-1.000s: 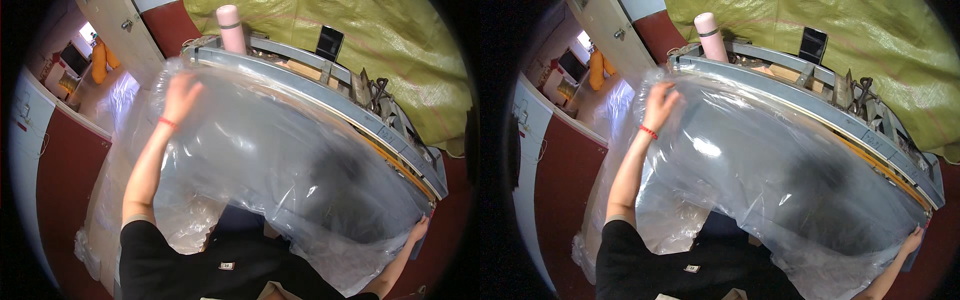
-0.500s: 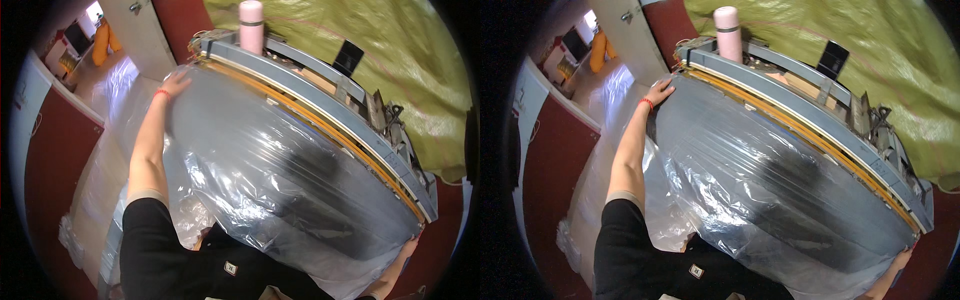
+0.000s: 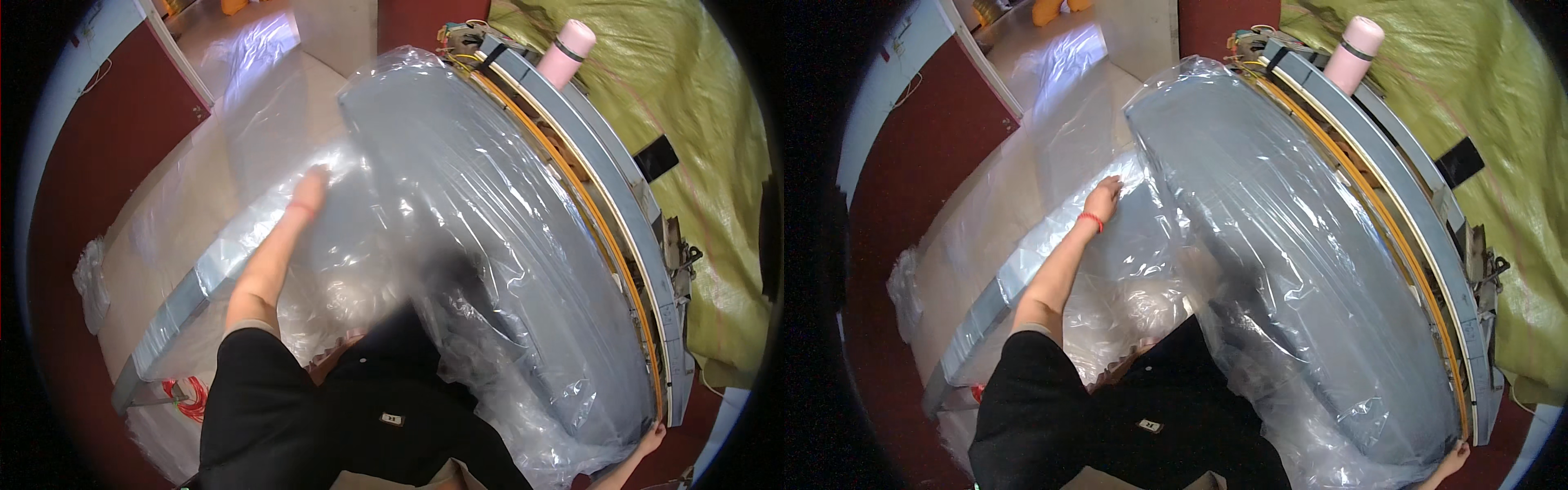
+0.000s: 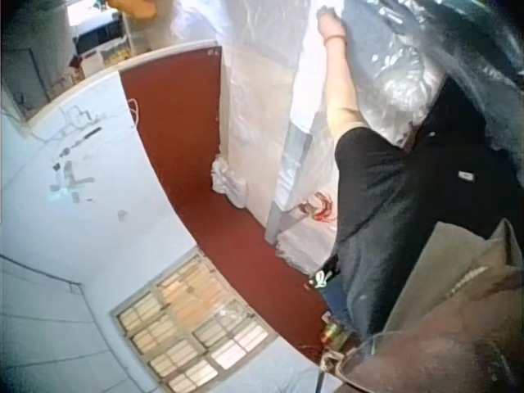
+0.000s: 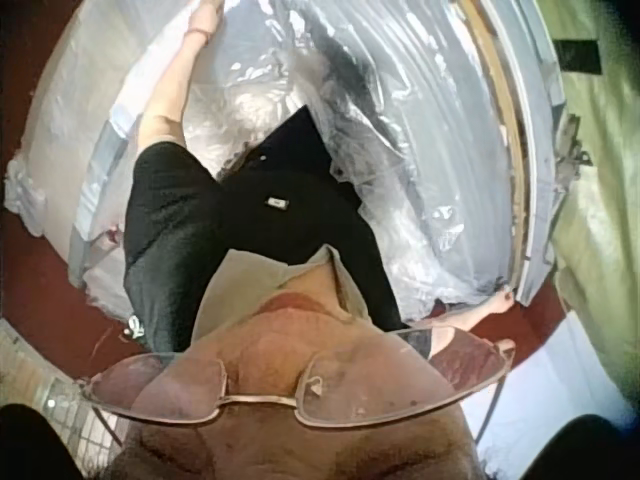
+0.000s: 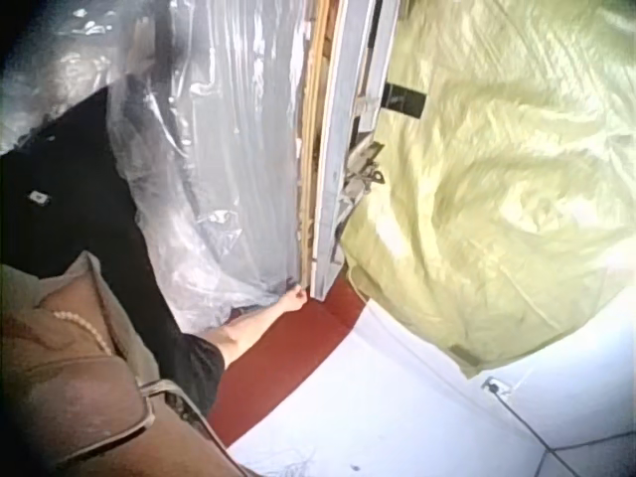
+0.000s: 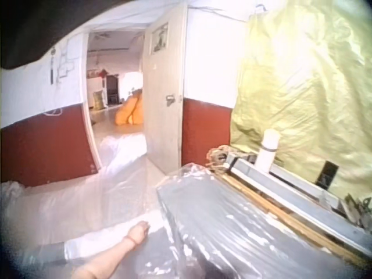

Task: Manipulating and positioning large plastic sheets on an industrial heat-sealing machine.

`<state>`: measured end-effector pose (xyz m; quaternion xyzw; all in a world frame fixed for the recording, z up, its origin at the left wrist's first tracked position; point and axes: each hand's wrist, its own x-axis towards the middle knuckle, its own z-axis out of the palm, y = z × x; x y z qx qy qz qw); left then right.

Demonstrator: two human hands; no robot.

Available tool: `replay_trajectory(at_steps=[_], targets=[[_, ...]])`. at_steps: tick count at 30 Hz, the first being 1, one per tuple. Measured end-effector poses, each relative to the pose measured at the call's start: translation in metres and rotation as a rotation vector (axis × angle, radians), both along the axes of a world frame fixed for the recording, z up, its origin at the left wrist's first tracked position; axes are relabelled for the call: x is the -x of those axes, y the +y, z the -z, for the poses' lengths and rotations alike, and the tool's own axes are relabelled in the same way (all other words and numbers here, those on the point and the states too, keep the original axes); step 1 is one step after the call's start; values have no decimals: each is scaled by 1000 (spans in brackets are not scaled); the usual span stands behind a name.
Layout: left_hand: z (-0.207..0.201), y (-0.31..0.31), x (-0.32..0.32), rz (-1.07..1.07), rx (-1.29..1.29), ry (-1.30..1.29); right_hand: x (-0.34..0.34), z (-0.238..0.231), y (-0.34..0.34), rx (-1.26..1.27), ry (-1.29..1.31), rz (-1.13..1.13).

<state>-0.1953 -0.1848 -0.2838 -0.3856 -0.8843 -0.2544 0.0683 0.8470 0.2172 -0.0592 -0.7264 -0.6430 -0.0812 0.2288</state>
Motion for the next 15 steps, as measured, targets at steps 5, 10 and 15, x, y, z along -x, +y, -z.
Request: replay_trajectory(at_steps=[5, 10, 15], targets=[[-28, -73, -12, -266, 59, 36, 142, -31, 7, 57, -80, -251], [-88, -142, 34, -526, -507, -74, 180, -43, 29, -47, -16, -481], [-131, -139, 31, -440, -591, 27, 281, -53, 13, -85, 39, -608]])
